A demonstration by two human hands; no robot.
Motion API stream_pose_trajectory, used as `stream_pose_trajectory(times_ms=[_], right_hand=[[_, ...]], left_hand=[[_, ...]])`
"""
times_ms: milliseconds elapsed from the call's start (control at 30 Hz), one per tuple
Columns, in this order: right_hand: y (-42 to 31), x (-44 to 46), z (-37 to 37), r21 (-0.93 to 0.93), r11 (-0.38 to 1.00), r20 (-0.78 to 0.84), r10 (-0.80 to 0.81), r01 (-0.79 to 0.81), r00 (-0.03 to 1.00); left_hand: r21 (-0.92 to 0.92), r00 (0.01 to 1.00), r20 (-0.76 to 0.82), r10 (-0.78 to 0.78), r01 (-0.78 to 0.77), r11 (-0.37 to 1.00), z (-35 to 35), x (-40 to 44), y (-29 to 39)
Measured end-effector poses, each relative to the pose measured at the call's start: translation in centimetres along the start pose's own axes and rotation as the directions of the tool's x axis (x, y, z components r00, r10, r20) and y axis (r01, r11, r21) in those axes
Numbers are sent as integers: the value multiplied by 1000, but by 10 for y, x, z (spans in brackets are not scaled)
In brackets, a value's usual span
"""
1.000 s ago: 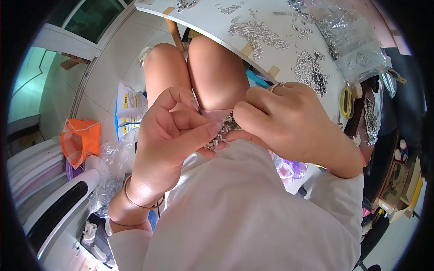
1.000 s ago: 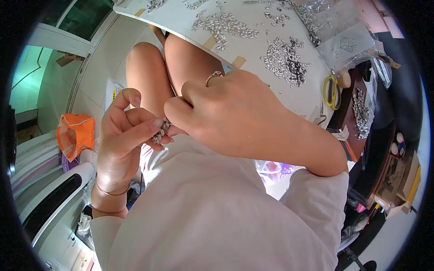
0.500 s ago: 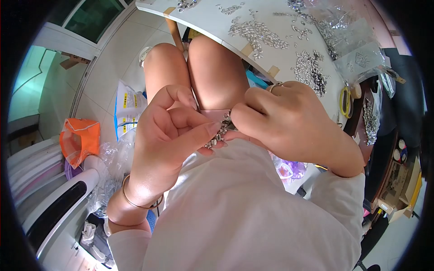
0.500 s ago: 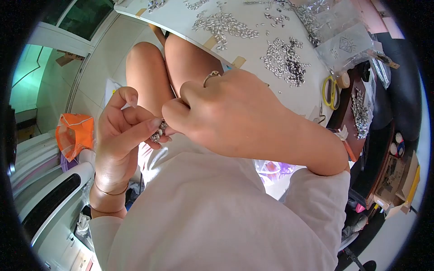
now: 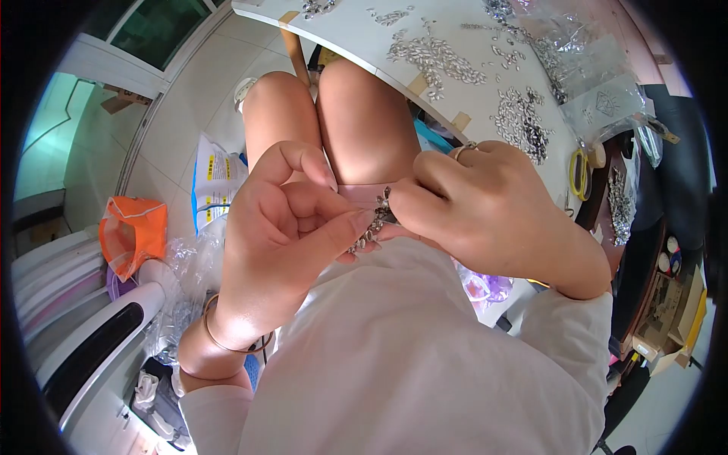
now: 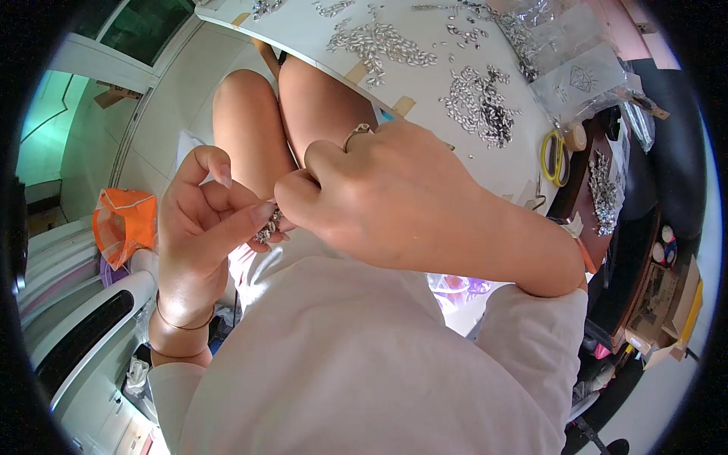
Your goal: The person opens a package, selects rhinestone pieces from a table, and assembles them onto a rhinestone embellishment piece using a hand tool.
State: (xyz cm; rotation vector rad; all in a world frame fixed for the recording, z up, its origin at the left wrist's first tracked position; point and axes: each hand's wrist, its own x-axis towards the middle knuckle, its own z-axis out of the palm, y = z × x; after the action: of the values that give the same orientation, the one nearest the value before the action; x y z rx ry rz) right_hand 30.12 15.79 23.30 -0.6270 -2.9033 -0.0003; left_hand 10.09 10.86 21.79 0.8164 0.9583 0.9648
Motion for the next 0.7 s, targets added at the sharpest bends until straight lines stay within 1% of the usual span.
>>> stream_pose_trajectory(times_ms=[100,200,267,367,467,567,700], right_hand=[[0,0,0,10,1000,10,5,-5,1000],[0,0,2,-4,1000,-20,-9,9,1000],[0,0,1,-9,1000,5,-19,19,1000],[0,1,0,-26,999,23,-40,40,999],[0,1,0,-38,998,23,-45,46,999],[1,1,1,-66,997,-8,-41,40,999],[1,1,0,-64,998,-4,-17,17,1000]], left_hand=[[23,1000,-23,-12,13,1000,3,-1,4],[52,999,-33,-8,9,999,4,-1,4],[94,999,-41,-1,5,996,4,-1,4],[19,999,-37,21,-20,1000,7,-2,4],[51,999,-32,13,-12,999,6,-1,6],[59,999,2,43,-43,997,1,0,2],[71,998,-29,58,-56,996,2,-1,1]])
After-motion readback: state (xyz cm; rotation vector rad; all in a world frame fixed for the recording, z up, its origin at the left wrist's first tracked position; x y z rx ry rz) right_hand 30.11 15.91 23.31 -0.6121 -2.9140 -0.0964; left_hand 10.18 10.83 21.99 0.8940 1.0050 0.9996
